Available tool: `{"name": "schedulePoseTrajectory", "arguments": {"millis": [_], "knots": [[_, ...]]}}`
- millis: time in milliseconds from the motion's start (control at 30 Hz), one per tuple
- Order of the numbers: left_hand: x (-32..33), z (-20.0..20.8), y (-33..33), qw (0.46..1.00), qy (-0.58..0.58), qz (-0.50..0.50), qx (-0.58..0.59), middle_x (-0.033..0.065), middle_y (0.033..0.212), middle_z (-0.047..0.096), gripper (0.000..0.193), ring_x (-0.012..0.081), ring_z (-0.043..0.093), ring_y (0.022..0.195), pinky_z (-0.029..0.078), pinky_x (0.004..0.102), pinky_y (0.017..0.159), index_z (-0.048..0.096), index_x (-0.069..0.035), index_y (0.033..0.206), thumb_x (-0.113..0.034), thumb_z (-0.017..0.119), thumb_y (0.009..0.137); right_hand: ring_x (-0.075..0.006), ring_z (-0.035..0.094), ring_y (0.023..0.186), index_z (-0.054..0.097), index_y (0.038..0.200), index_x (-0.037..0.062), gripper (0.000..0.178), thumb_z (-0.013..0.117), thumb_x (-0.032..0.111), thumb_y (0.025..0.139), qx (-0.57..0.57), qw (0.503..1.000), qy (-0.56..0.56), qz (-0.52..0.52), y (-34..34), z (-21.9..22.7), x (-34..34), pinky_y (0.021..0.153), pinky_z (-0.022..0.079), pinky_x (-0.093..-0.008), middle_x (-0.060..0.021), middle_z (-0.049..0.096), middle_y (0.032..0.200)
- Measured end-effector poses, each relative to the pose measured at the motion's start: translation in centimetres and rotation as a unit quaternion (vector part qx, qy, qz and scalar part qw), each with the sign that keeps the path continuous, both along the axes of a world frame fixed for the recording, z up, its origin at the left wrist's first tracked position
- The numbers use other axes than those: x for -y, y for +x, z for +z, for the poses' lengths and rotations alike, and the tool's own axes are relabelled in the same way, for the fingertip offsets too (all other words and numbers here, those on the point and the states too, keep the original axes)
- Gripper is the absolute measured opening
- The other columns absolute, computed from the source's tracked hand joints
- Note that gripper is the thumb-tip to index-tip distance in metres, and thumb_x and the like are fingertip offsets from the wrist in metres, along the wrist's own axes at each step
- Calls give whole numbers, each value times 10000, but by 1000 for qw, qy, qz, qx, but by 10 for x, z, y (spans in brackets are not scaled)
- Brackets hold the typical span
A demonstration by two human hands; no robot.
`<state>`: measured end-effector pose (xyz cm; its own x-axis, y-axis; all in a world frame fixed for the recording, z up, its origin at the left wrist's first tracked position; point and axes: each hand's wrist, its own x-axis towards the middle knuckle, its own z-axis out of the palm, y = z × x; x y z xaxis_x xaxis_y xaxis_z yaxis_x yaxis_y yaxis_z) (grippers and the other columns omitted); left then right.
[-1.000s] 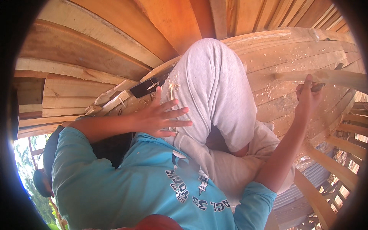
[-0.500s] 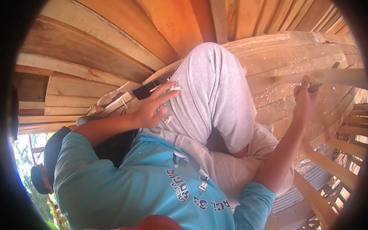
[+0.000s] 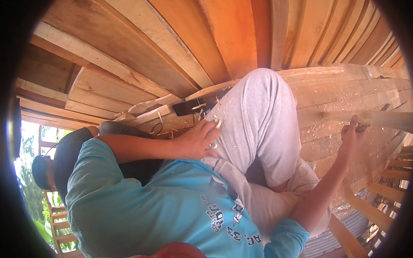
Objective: The person sits cross-legged on a wooden floor and uses a knife to carve a long, curved piece of wood. They repeatedly scrape and shape the wood, producing shavings that accumulate on the floor.
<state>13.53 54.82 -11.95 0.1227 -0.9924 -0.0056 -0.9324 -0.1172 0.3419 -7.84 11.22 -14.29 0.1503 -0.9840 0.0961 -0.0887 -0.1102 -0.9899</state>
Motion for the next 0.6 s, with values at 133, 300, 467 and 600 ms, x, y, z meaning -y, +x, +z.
{"name": "schedulePoseTrajectory", "arguments": {"millis": [133,300,467,600], "knots": [[0,-2,16,997,32,-6,-66,184,1096,492,338,352,513,968,447,413,877,509,2,1121,-191,644,879,-52,382,396,499,930,88,318,675,353,921,-3,1000,3,19,-3,-2,3,372,249,-216,15,473,515],[12,-6,38,959,-95,175,-201,153,935,572,179,321,572,811,472,380,753,564,5,1032,-120,601,909,-56,388,403,468,874,93,330,672,348,924,-32,999,12,15,-4,1,2,384,255,-216,12,474,513],[15,-14,52,933,-149,254,-207,160,951,562,188,303,556,787,462,379,758,547,4,1096,-108,513,948,-61,387,405,449,859,90,339,668,339,928,-35,999,3,17,-1,9,-4,386,254,-219,2,480,516],[16,19,38,986,-147,42,-71,218,1346,444,397,340,461,1220,371,467,1002,493,-90,1317,-262,449,962,-60,389,411,450,859,90,339,666,341,929,-33,999,0,21,0,9,-7,390,258,-219,1,482,519]]}}
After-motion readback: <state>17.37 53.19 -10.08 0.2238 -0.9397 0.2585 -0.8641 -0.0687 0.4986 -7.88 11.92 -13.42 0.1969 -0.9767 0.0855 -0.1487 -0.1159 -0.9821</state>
